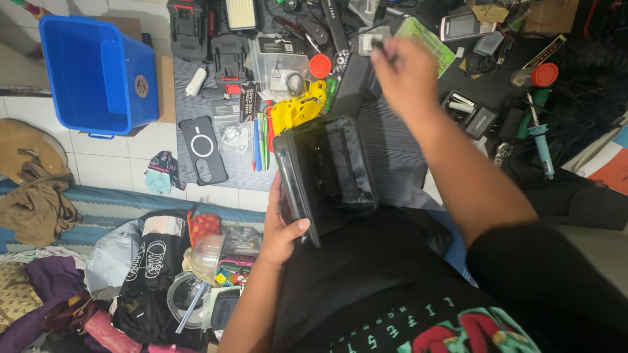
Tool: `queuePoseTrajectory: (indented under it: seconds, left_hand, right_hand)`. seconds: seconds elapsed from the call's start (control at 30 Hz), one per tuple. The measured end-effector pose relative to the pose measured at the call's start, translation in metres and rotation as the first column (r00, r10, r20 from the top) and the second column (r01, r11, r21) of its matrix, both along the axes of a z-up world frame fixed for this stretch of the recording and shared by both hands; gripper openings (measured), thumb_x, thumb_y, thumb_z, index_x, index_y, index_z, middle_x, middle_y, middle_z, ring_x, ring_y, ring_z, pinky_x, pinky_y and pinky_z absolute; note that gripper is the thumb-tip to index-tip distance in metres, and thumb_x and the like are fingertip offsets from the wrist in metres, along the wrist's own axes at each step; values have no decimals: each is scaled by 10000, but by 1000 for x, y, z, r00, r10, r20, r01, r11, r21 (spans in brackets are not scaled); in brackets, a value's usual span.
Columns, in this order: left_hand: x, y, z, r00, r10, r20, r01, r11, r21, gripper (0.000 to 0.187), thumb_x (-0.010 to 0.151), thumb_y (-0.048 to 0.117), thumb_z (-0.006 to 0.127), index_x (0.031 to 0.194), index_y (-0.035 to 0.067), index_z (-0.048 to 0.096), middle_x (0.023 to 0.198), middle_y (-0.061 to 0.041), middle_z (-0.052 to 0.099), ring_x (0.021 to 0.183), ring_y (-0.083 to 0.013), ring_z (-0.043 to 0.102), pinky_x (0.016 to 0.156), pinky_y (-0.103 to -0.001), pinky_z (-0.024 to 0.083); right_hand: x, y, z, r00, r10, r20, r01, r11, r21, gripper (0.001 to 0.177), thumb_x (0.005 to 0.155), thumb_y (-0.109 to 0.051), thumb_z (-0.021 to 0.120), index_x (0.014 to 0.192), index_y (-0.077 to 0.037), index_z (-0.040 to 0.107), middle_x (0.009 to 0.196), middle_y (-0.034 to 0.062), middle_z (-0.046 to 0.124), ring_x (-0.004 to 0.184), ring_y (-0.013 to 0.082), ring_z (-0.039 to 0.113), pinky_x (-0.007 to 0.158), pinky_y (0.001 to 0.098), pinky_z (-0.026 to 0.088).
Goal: The person wipes the inside of a blue plastic bin with a cloth and then organizes electronic parts, wires, and a battery into a small black case on a cluttered desk.
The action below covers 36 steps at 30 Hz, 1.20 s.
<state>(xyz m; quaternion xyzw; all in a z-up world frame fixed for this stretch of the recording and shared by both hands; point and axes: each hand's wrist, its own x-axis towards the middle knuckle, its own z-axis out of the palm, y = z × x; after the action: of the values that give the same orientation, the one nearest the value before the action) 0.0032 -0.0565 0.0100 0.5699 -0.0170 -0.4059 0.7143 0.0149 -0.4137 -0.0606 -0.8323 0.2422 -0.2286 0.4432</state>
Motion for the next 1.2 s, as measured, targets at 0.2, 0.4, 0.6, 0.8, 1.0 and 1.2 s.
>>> queuePoseTrajectory:
  seconds: [0.2, 0.4, 0.6, 0.8, 1.0, 1.2]
  left_hand:
    - [0, -24, -4, 996, -52, -78, 48, 998, -49, 1218, 724, 324, 856, 1677, 118, 125, 1615, -192, 371, 1479, -320, 407, 1207, -430, 333]
    - [0, -33, -7, 994, -62, -92, 55, 996, -69, 1211, 726, 294, 855, 1675, 133, 119, 1636, -187, 355, 1497, -311, 393, 1208, -421, 337]
    - [-2, -24, -8, 992, -14, -125, 10, 999, -36, 1230, 705, 304, 852, 1672, 137, 109, 1628, -179, 357, 1460, -314, 419, 1169, -422, 366]
    - [-3, -14, -11, 996, 28, -90, -29, 1000, -8, 1236, 714, 345, 859, 1664, 115, 102, 1651, -167, 329, 1482, -302, 397, 1179, -418, 354]
    - [0, -1, -14, 995, 77, -59, -78, 997, -18, 1232, 729, 353, 863, 1670, 62, 122, 1652, -180, 339, 1507, -303, 382, 1225, -410, 306]
    - [1, 6, -12, 991, 94, -95, -97, 995, -33, 1246, 720, 344, 875, 1664, 59, 112, 1639, -182, 341, 1505, -308, 372, 1226, -411, 295]
  right_hand:
    - [-73, 82, 85, 957, 177, -228, 3, 784, 621, 234, 922, -144, 775, 1111, -12, 740, 877, 53, 751, 679, 73, 639, 611, 247, 525]
    - [-68, 75, 78, 963, 118, -243, -95, 990, 106, 263, 884, -164, 818, 1087, -8, 758, 956, 98, 778, 639, 85, 663, 600, 242, 532]
    - [-8, 0, 27, 926, 175, -334, -255, 943, -215, 250, 999, -173, 702, 1198, -34, 760, 1010, 189, 744, 860, 326, 691, 787, 420, 546]
    - [70, -13, -10, 837, 254, -485, -361, 922, -139, 509, 979, -181, 697, 1436, -1, 564, 991, 239, 724, 935, 398, 684, 845, 486, 538]
    - [88, -5, 9, 785, 51, -618, 102, 972, 210, 687, 988, -149, 570, 1594, -50, 262, 910, 243, 727, 824, 414, 738, 801, 432, 583]
    - [120, -35, -35, 814, 32, -580, -211, 947, -244, 398, 961, -137, 720, 1297, 29, 587, 1026, 299, 694, 973, 485, 656, 853, 518, 539]
